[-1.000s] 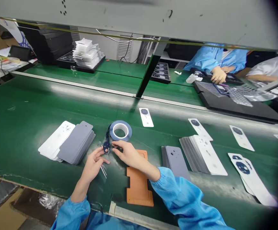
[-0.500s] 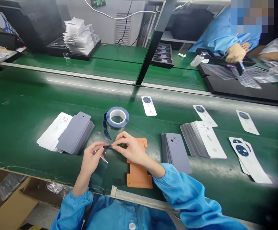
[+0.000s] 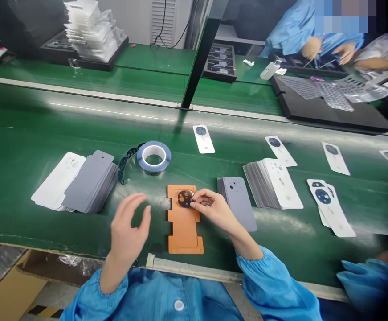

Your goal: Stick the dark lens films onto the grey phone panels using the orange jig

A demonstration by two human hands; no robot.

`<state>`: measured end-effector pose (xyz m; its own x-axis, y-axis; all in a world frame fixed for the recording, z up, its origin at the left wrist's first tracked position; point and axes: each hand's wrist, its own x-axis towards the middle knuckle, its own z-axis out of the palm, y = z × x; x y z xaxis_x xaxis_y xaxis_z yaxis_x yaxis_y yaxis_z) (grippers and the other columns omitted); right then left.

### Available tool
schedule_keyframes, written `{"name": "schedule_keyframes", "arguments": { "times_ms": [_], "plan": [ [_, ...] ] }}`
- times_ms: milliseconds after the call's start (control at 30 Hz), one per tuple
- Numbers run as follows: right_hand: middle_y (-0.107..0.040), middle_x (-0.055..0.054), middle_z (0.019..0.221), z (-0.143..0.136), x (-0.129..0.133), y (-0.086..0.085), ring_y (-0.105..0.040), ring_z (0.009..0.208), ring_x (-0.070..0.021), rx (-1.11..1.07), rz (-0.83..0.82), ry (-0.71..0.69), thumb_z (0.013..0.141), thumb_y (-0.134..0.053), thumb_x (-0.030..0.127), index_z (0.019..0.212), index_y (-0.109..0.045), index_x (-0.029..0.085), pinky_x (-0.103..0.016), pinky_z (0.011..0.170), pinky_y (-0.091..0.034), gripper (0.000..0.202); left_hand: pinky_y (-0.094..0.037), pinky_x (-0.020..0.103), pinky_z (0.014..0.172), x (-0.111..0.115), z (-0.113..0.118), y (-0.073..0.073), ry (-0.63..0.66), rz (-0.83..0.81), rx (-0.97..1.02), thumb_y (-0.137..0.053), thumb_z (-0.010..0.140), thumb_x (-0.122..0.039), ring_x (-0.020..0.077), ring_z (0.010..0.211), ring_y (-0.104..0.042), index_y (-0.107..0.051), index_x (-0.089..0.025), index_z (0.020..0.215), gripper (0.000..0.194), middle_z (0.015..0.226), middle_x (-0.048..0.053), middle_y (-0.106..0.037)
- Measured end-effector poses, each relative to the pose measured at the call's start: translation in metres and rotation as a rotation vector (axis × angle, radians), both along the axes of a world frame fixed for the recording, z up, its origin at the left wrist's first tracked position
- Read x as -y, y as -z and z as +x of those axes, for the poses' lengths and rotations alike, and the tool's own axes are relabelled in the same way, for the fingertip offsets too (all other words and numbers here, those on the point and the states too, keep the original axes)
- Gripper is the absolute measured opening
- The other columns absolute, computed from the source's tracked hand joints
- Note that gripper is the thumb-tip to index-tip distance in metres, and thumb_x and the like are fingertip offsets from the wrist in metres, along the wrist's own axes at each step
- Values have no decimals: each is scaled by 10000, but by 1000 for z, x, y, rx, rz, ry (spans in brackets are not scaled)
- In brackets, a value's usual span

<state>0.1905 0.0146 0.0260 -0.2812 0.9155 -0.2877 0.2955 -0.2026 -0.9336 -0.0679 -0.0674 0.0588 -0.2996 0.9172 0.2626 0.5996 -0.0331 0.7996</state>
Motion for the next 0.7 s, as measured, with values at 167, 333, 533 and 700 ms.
{"name": "schedule_keyframes", "arguments": {
  "times_ms": [167,333,533,700],
  "plan": [
    [-630,8,693,-4,-2,7,-537,589,-141,126,38,-53,799,-741,398,864,-666,200,-273,548,-435,221,-543,281,675,-34,35,26,237,-371,310,-659,872,-271,196,803,-712,-691,-202,898,80,886,59,-752],
    [-637,5,720,-8,-1,12,-525,606,-143,213,104,-73,790,-718,349,862,-686,202,-282,576,-419,167,-504,253,650,-58,41,53,247,-443,359,-700,803,-246,151,696,-662,-612,-195,802,102,752,16,-686],
    [-667,-12,792,-11,0,15,-533,615,-141,233,179,-34,780,-679,275,847,-680,216,-290,588,-441,89,-483,244,622,-59,44,55,232,-426,356,-702,801,-257,132,635,-633,-586,-189,758,141,706,-2,-649],
    [-653,-21,838,-11,0,16,-540,617,-132,230,211,-31,786,-695,289,837,-687,215,-298,599,-463,90,-457,236,603,-60,45,55,235,-420,354,-713,787,-277,124,618,-607,-578,-194,722,172,682,-12,-628]
  ]
}}
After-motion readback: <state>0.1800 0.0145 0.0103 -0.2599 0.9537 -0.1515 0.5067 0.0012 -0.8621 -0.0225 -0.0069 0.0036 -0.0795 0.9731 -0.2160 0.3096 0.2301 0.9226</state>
